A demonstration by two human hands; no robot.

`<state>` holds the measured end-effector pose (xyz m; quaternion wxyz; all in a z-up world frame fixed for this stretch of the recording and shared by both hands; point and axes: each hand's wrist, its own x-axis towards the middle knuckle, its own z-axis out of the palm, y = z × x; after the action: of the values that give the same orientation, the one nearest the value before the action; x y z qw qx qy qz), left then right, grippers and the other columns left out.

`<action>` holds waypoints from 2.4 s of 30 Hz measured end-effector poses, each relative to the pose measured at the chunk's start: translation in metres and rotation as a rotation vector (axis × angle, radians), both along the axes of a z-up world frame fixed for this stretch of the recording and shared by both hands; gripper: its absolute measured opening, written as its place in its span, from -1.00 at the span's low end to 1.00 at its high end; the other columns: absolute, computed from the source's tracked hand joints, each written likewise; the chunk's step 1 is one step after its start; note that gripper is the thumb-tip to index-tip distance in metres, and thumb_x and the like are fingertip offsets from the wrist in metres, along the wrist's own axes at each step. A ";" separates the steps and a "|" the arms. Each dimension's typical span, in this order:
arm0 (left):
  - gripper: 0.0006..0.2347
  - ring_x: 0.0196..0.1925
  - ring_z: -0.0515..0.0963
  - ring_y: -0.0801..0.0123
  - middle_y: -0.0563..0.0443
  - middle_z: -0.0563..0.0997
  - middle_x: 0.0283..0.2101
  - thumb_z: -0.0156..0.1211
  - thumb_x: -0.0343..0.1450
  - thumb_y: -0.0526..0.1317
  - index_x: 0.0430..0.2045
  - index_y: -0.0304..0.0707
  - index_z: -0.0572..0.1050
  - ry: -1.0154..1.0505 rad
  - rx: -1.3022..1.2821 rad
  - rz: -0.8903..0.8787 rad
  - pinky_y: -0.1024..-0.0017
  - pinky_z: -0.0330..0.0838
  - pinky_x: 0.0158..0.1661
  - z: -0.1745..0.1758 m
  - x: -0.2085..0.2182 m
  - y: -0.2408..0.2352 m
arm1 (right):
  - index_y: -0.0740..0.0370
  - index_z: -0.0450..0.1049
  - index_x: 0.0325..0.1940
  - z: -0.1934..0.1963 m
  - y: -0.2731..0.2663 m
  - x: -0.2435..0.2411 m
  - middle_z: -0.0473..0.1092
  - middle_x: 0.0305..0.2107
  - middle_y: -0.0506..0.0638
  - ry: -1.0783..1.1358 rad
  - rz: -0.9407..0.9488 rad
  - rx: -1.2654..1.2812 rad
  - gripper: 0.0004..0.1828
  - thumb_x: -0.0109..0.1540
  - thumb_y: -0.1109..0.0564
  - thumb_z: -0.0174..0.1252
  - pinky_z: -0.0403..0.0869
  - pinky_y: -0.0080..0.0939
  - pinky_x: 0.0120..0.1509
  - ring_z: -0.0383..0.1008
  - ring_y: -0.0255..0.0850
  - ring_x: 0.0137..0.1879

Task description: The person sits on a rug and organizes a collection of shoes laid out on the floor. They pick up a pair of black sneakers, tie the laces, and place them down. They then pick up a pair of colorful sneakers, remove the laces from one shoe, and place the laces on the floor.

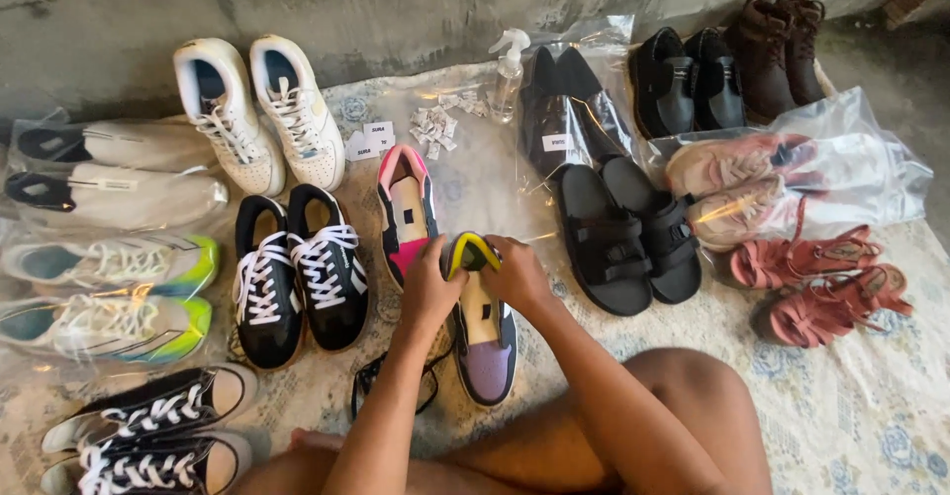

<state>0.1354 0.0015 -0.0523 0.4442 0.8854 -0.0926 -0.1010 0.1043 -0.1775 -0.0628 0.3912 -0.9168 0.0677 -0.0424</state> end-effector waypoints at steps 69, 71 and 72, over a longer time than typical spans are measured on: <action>-0.39 -0.14 0.67 0.09 -0.15 0.63 -0.06 0.27 0.30 -0.23 0.28 -0.12 0.19 0.173 -0.102 -0.144 0.22 0.52 -0.13 -0.052 -0.142 0.022 | 0.21 -0.69 0.56 -0.004 0.046 -0.128 -0.84 0.50 0.18 0.637 0.246 0.286 0.14 0.31 -0.44 -0.20 -0.27 0.21 0.68 -0.79 0.10 0.63; -0.42 0.06 0.60 0.05 -0.15 0.63 0.02 0.24 0.33 -0.20 0.31 0.01 0.25 0.279 -0.061 -0.174 0.15 0.47 0.05 -0.088 -0.133 0.033 | 0.21 -0.45 0.61 -0.015 0.047 -0.129 -0.58 0.49 0.37 0.649 0.265 0.296 0.23 0.22 -0.58 -0.07 -0.10 0.24 0.64 -0.40 0.26 0.58; -0.44 0.25 0.54 0.01 -0.16 0.63 0.10 0.20 0.37 -0.16 0.35 0.13 0.31 0.364 -0.027 -0.211 0.09 0.42 0.23 -0.106 -0.127 0.040 | 0.23 -0.21 0.65 -0.021 0.048 -0.126 -0.32 0.48 0.56 0.637 0.276 0.298 0.35 0.13 -0.71 0.07 0.07 0.28 0.59 -0.01 0.43 0.52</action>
<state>0.0083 0.0412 -0.1585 0.4524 0.8319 -0.1047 -0.3038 -0.0221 -0.1297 -0.0834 0.4817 -0.8176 0.0674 0.3082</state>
